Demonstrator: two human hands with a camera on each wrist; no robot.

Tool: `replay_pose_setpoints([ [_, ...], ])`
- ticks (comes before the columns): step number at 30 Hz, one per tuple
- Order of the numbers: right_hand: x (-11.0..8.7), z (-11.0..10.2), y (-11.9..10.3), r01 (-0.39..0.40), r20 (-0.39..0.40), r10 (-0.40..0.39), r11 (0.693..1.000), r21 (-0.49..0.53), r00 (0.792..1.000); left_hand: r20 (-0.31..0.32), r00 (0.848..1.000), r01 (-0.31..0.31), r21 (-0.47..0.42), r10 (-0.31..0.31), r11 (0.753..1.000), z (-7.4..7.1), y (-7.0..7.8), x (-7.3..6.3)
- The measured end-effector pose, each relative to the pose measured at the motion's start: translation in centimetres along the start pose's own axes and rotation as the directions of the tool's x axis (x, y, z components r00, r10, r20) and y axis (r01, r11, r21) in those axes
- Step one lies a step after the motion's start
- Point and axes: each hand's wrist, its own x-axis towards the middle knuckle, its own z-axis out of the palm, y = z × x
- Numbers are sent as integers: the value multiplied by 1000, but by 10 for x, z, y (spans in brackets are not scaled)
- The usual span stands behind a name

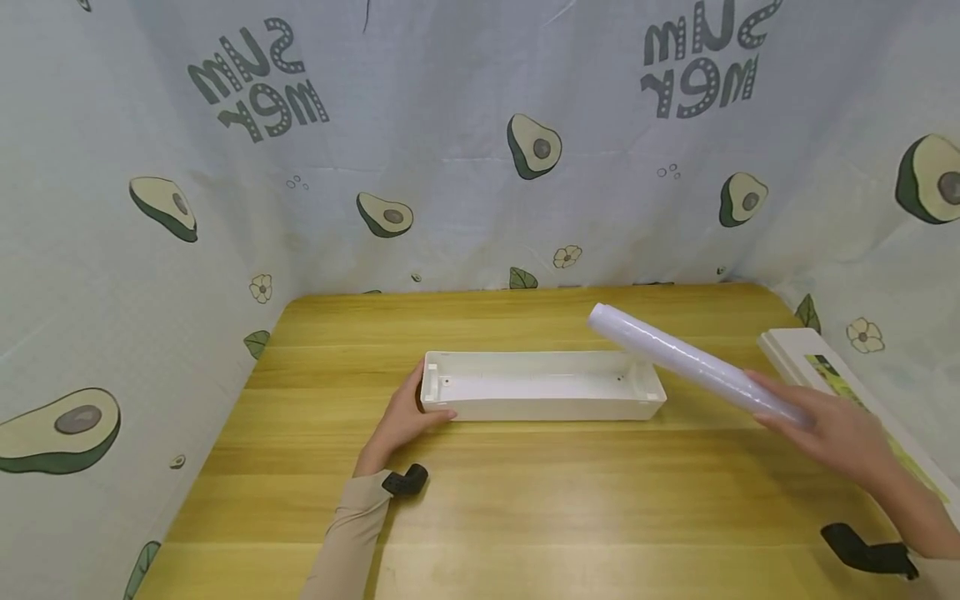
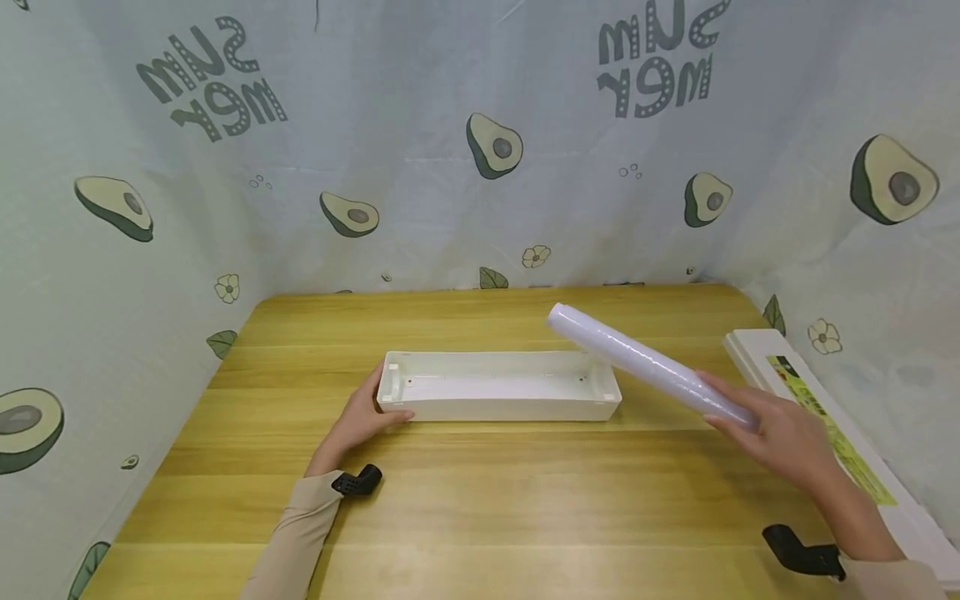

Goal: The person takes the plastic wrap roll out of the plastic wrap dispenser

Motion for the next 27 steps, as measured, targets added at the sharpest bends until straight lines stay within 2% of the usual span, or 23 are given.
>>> replay_pose_setpoints([
  [7, -4, -2, 2, -66, 37, 66, 998, -13, 997, -4, 1000, 0, 15, 0, 1000, 0, -1, 0],
  [13, -7, -3, 4, -70, 19, 70, 998, -6, 997, -2, 1000, -9, 2, 9, 1000, 1, -2, -1],
  [17, -8, -3, 6, -85, 37, 85, 996, -15, 996, -1, 1000, 2, -7, -2, 1000, 1, -1, -1],
  [27, -12, -3, 9, -185, 126, 193, 980, -72, 973, 0, 1000, -6, -7, 6, 1000, 1, -3, 3],
])
